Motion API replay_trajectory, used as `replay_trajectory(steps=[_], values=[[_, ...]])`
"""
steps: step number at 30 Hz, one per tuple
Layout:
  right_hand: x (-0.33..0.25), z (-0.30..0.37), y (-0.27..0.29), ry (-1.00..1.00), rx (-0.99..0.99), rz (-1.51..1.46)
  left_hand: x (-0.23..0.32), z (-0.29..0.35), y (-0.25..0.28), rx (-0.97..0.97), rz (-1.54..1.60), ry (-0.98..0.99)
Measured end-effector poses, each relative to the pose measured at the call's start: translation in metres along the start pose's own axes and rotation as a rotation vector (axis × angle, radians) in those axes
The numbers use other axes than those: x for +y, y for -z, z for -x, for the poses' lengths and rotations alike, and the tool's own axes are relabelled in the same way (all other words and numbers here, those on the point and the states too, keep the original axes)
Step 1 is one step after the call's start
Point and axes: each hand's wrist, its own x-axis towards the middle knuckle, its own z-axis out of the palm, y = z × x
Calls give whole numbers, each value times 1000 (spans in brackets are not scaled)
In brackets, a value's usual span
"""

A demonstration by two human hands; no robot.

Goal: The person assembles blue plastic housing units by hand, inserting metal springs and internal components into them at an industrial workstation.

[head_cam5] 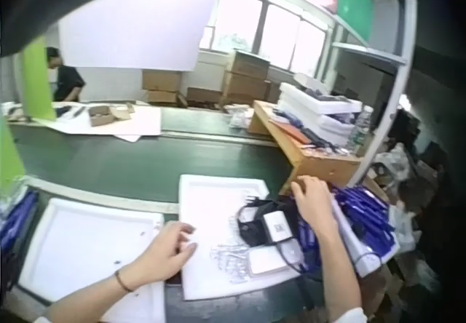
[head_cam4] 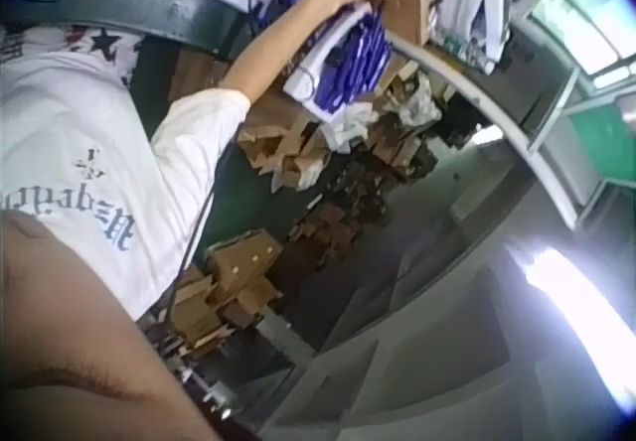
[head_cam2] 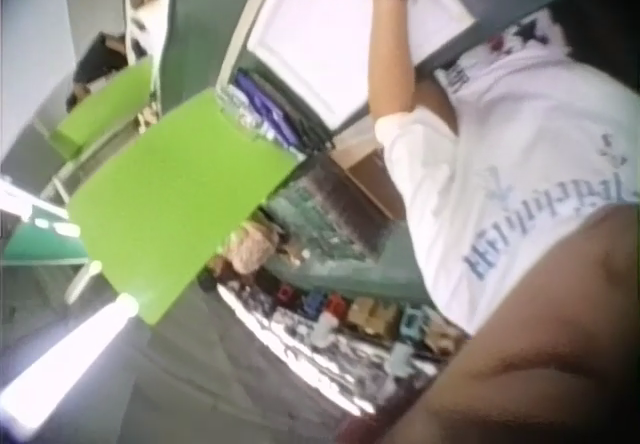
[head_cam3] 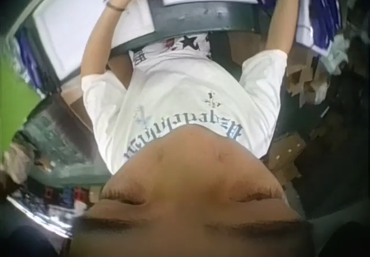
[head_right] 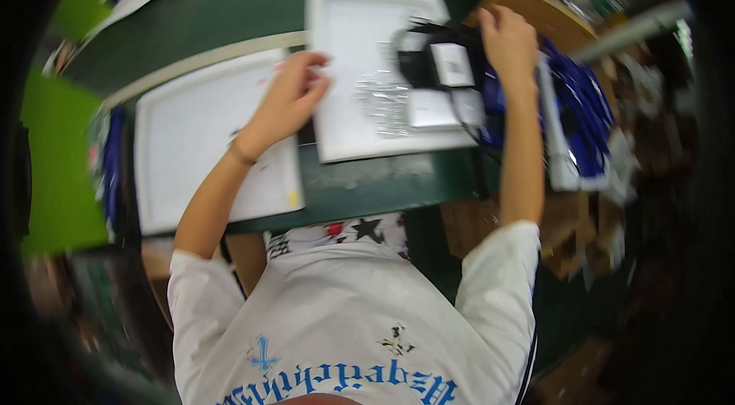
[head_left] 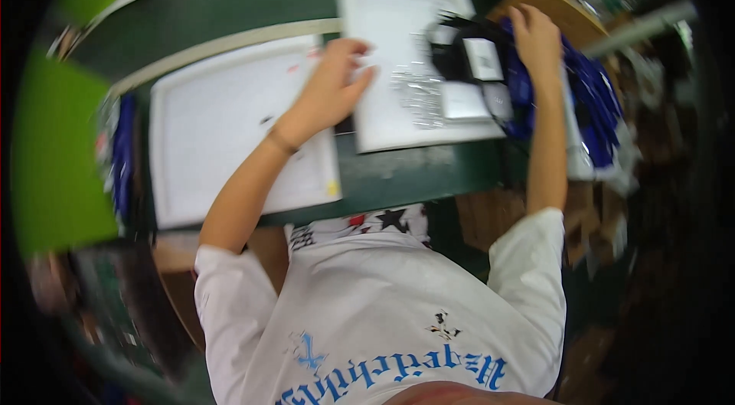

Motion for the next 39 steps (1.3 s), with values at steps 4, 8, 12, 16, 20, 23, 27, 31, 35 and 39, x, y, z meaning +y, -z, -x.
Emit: replay_trajectory(steps=[4, 8, 12, 16, 20, 23, 27, 31, 35, 39], values=[[-132, 31, 65, 69, -288, -553, 35, -2, 0, 129, -110, -412], [-148, 92, 12, 584, -310, -735, 137, 77, 40, 52, -19, -519], [-230, 93, 43, 337, -573, -590, 133, 203, 67, 91, -7, -575], [-200, 96, 9, 363, -476, -376, 40, 358, 69, 926, -157, 202], [-155, 106, -3, 510, -243, -74, -103, 552, 39, 1455, -155, 972], [-137, 119, -37, 557, -422, -130, -171, 690, -14, 1040, -132, 1681], [-153, 127, 2, 477, -541, 27, -200, 646, -35, 975, -43, 1991], [-156, 116, 12, 370, -597, -34, -209, 611, -21, 992, -203, 1965], [-167, 108, 18, 233, -576, -241, -229, 606, -11, 1320, -24, 2106], [-175, 84, 33, 130, -491, -307, -243, 642, -25, 1437, -24, 1998]])
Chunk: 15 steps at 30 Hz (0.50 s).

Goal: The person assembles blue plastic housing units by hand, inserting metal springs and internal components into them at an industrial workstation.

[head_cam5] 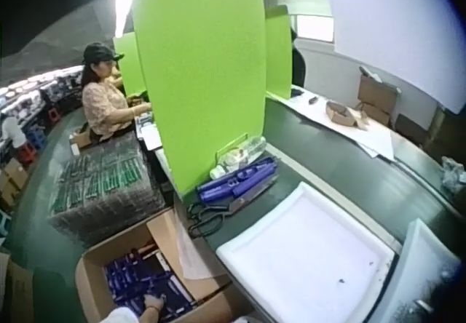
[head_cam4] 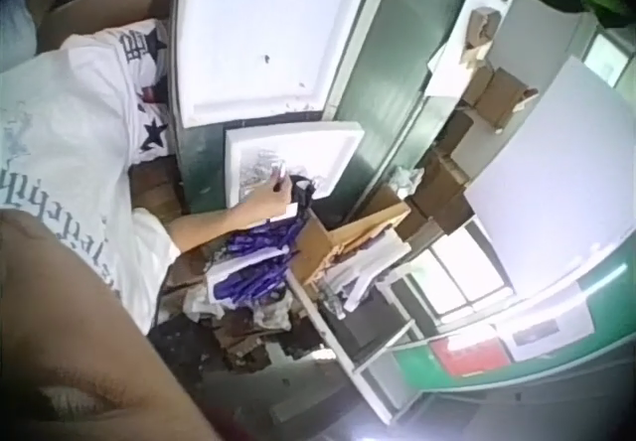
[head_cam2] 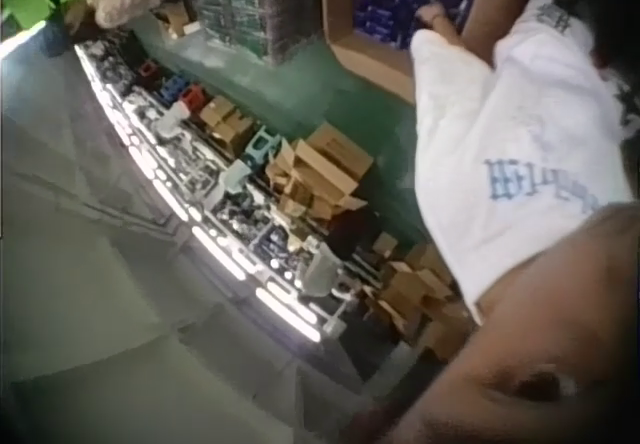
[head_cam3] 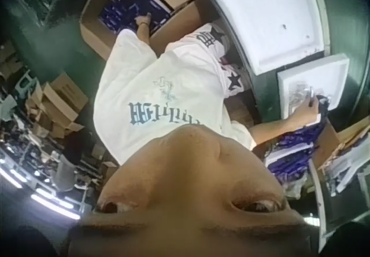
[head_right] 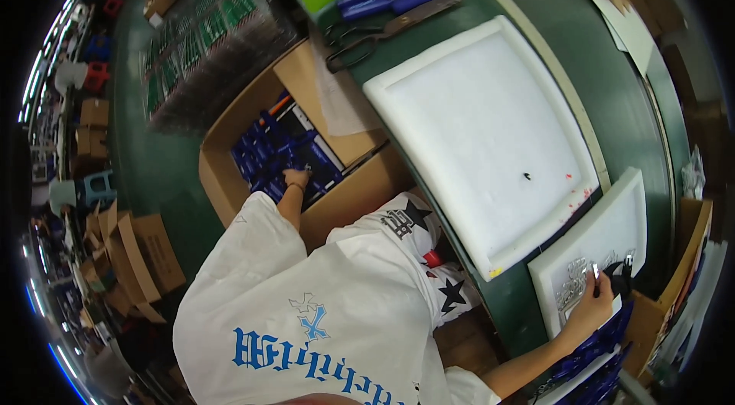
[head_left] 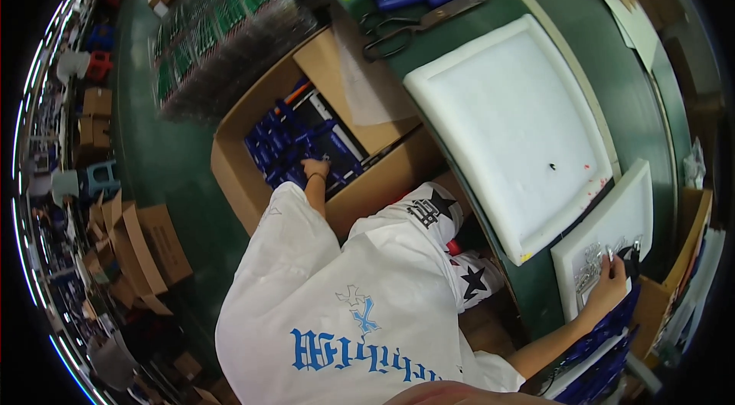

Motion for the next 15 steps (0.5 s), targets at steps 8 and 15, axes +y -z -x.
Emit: replay_trajectory(steps=[8, 15], values=[[-1, -25, 32, -50, 232, -727, -1, -105, 89, -70, -655, -985], [-35, -58, 48, 144, 16, -1194, 239, 255, 246, -235, 859, -1285]])
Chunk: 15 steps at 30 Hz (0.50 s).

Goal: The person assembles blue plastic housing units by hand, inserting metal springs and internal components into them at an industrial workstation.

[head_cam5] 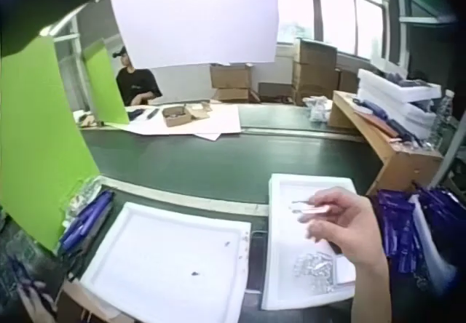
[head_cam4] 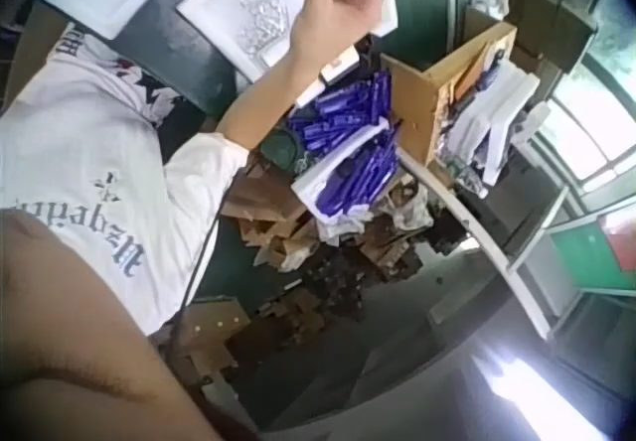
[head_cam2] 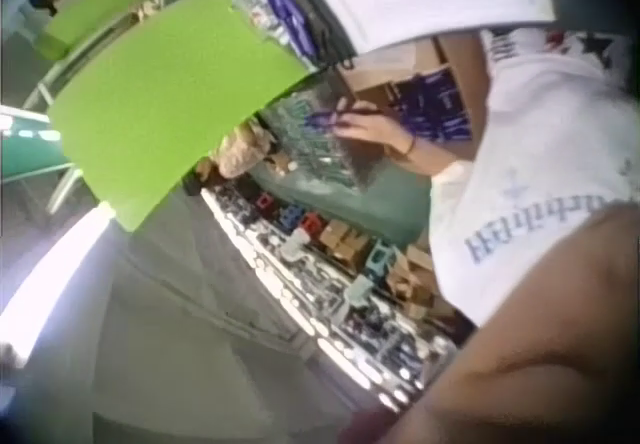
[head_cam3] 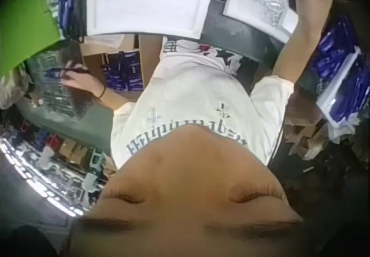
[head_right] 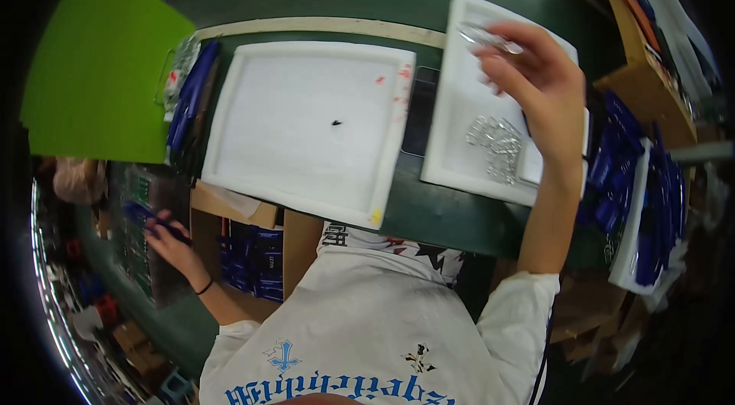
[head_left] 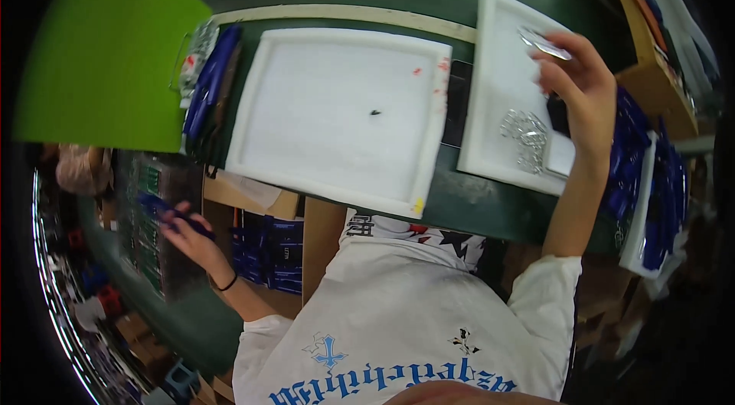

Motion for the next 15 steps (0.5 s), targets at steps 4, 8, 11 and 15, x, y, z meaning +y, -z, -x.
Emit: replay_trajectory(steps=[4, 8, 11, 15], values=[[0, -13, 10, 25, -148, -87, 108, 7, -187, -368, 344, -250], [1, -9, 14, 231, -42, 17, 151, 63, -344, -1356, 610, 275], [-4, -12, 16, 96, -66, -61, 142, 98, -404, -1485, 609, 456], [17, -24, 21, 12, -21, -8, 106, 110, -419, -1494, 681, 674]])
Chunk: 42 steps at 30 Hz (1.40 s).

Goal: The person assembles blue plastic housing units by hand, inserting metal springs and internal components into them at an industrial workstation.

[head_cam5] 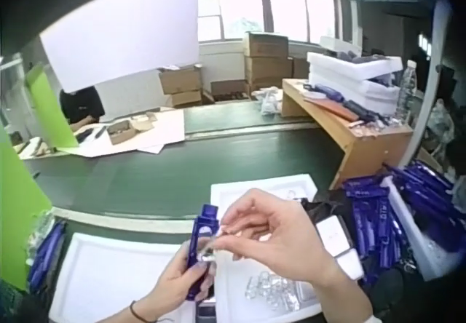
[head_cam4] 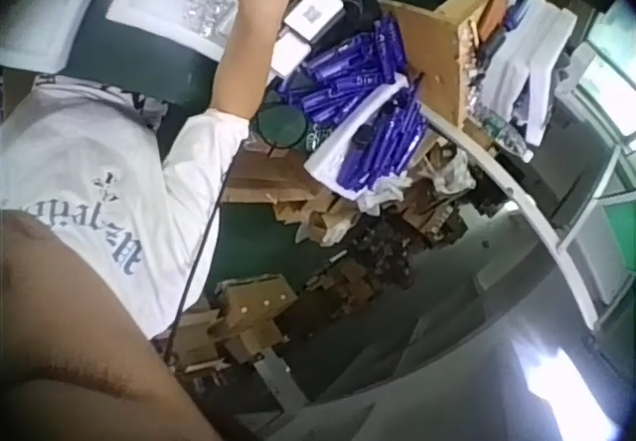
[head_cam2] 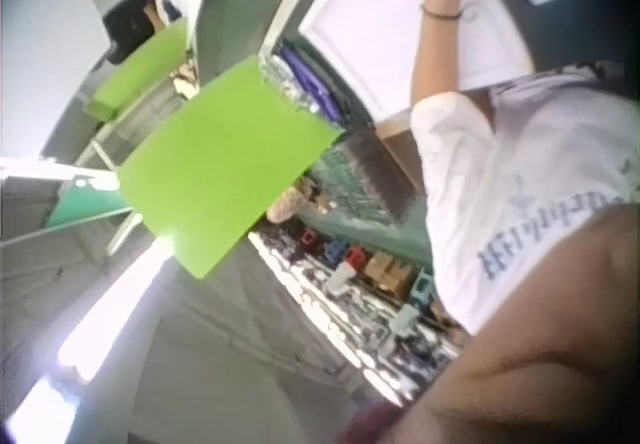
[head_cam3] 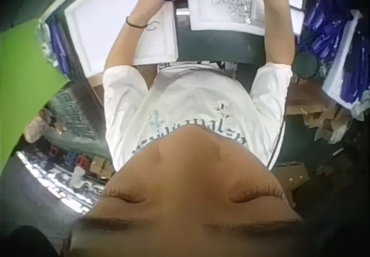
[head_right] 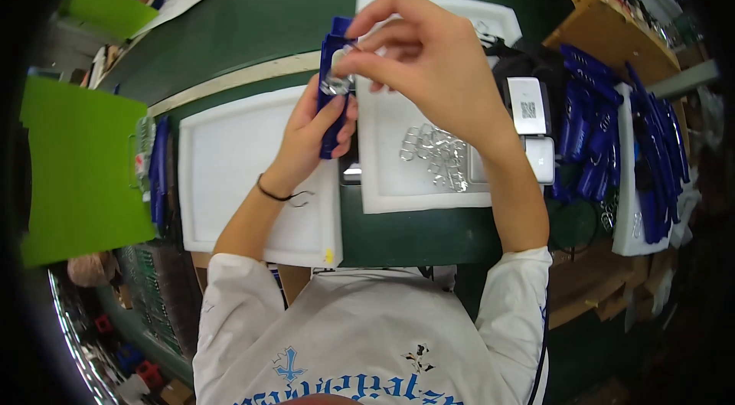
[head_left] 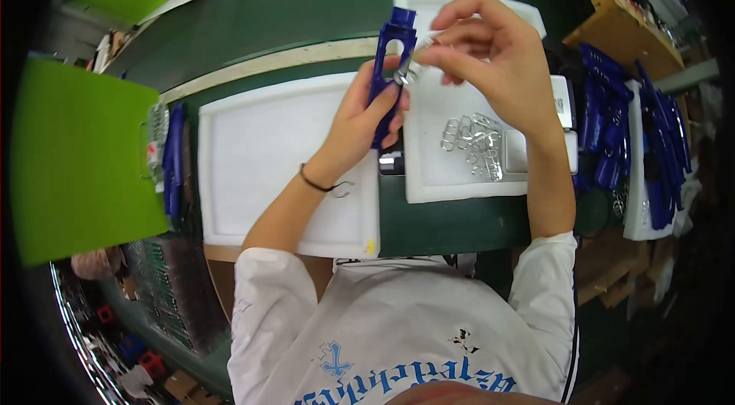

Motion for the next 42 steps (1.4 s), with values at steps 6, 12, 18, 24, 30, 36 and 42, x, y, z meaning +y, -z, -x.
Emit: replay_trajectory(steps=[6, 12, 18, 24, 30, 36, 42], values=[[28, -10, -9, 40, 46, 311, 1, 1, -2, -27, -50, -3], [35, -9, -17, 27, -32, 408, 1, 5, -1, -35, -103, -2], [35, -7, -18, 122, -65, 468, 3, 10, -3, -30, -116, 5], [45, -3, -34, 302, -105, 503, 5, 11, -4, 0, -172, -28], [34, 0, -22, 315, 109, 382, 15, 10, -2, 7, -142, -60], [33, -9, -11, 419, -37, 524, 17, 10, -1, -17, -180, -74], [30, -3, -18, 224, 8, 433, 16, 12, -2, -29, -197, -69]])
